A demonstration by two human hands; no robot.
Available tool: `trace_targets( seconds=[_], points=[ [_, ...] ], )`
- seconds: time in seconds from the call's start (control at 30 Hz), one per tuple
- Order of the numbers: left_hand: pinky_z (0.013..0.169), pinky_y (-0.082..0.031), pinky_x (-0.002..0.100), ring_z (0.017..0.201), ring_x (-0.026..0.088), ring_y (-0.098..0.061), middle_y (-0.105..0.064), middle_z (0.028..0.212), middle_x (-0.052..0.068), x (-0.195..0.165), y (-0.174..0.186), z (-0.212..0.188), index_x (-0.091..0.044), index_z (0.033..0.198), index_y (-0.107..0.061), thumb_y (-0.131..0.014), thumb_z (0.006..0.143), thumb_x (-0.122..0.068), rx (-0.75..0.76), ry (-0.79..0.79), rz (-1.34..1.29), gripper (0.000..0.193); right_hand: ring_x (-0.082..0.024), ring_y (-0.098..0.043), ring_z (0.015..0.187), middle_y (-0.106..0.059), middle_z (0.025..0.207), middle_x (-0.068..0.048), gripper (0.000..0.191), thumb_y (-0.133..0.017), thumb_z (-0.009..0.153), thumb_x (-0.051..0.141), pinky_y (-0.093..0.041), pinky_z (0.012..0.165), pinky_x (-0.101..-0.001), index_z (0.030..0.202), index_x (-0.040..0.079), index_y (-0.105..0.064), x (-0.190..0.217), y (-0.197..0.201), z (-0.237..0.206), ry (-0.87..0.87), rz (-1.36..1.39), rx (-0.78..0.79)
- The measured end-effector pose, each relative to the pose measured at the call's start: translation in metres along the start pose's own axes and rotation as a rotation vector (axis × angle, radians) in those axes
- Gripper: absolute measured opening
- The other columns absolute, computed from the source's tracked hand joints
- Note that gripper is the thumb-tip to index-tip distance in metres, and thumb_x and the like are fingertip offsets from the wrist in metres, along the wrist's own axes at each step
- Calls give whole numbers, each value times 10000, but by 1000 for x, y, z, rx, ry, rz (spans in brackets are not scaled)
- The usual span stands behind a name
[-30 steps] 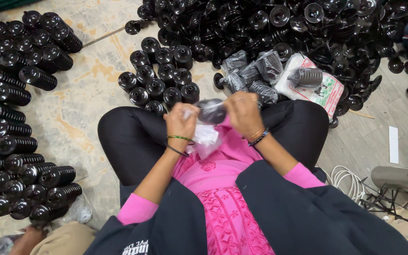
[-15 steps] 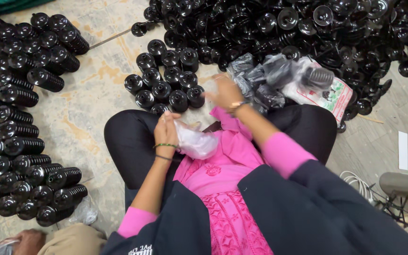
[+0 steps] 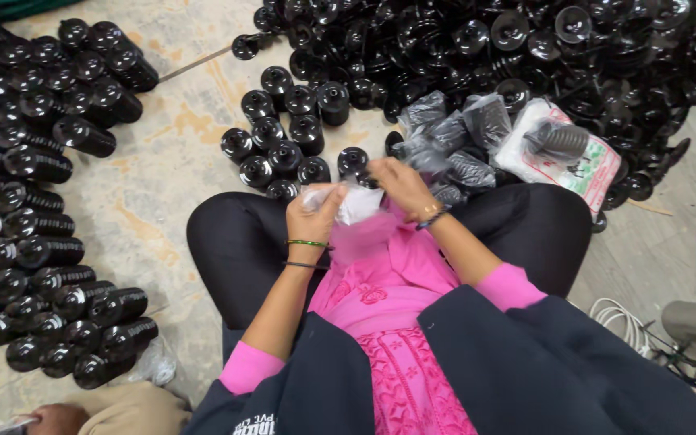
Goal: The person sits on the floor surrounded by black plastic parts and wraps them one at a time in small clear plastic bags, twisting the bags closed and placing the wrapped parts in a growing pile beside them.
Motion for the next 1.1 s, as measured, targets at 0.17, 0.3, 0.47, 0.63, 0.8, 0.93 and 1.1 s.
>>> trace_targets(
  seconds=[0.17, 0.3, 0.47, 0.63, 0.8, 0.93, 1.1],
  points=[
    [649, -515, 238, 704, 70, -638, -698, 810, -20, -29, -22, 5, -13, 906, -726, -813, 925, -188, -7, -286, 260, 196, -109, -652, 999, -712, 1085, -68, 291, -719, 975, 175, -541, 882, -292, 1148, -54, -671, 57, 8, -35, 72, 325, 131],
    [632, -507, 240, 687, 80, -620, -688, 778, -6, -26, -20, 5, -24, 876, -699, -850, 892, -193, 34, 10, 158, 228, -59, -629, 877, -701, 984, -19, 201, -687, 998, 121, -524, 759, -225, 1109, -45, -691, 58, 4, -40, 19, 421, 57],
    [681, -523, 233, 771, 77, -612, -665, 907, 15, -21, -16, -1, 3, 1026, -626, -867, 888, -125, 73, 148, -175, 306, -111, -417, 711, -530, 829, -52, 324, -549, 1141, 215, -344, 616, -266, 1074, -56, -714, 53, 1, -41, -122, 338, -10],
    [676, -503, 198, 766, 41, -612, -708, 887, 6, -29, -19, -5, -13, 989, -732, -806, 911, -128, 31, 43, -112, 158, -39, -654, 878, -719, 992, 9, 246, -570, 986, 217, -536, 789, -192, 1093, 21, -672, 84, 8, -47, -137, 682, 126],
    [635, -469, 202, 718, 40, -559, -667, 810, 9, -36, -22, -1, -4, 865, -699, -797, 970, -169, 38, -20, 49, 218, -52, -629, 827, -716, 939, -10, 138, -692, 982, 84, -515, 747, -207, 1063, -26, -707, 89, 11, -47, -41, 656, 6],
    [671, -464, 182, 762, 12, -562, -653, 864, -54, -30, -21, 1, -51, 974, -698, -731, 973, -210, 126, 53, -72, 163, -51, -599, 822, -699, 936, -14, 110, -713, 1003, 60, -482, 734, -209, 1062, -33, -710, 72, 6, -48, -71, 718, -10],
    [593, -421, 201, 689, 12, -504, -606, 783, -79, -15, -21, -4, -42, 872, -656, -749, 971, -246, 93, 125, -117, 245, -52, -633, 879, -709, 953, -7, 261, -567, 1054, 208, -521, 811, -196, 1041, -8, -711, 72, 1, -55, -82, 784, 11]
  ],
)
Point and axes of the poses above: each hand's wrist, its own z-axis towards the middle knuckle, its own y-axis out of the back of the hand, x = y × z, the point moved 3 cm from there along z, towards the middle knuckle
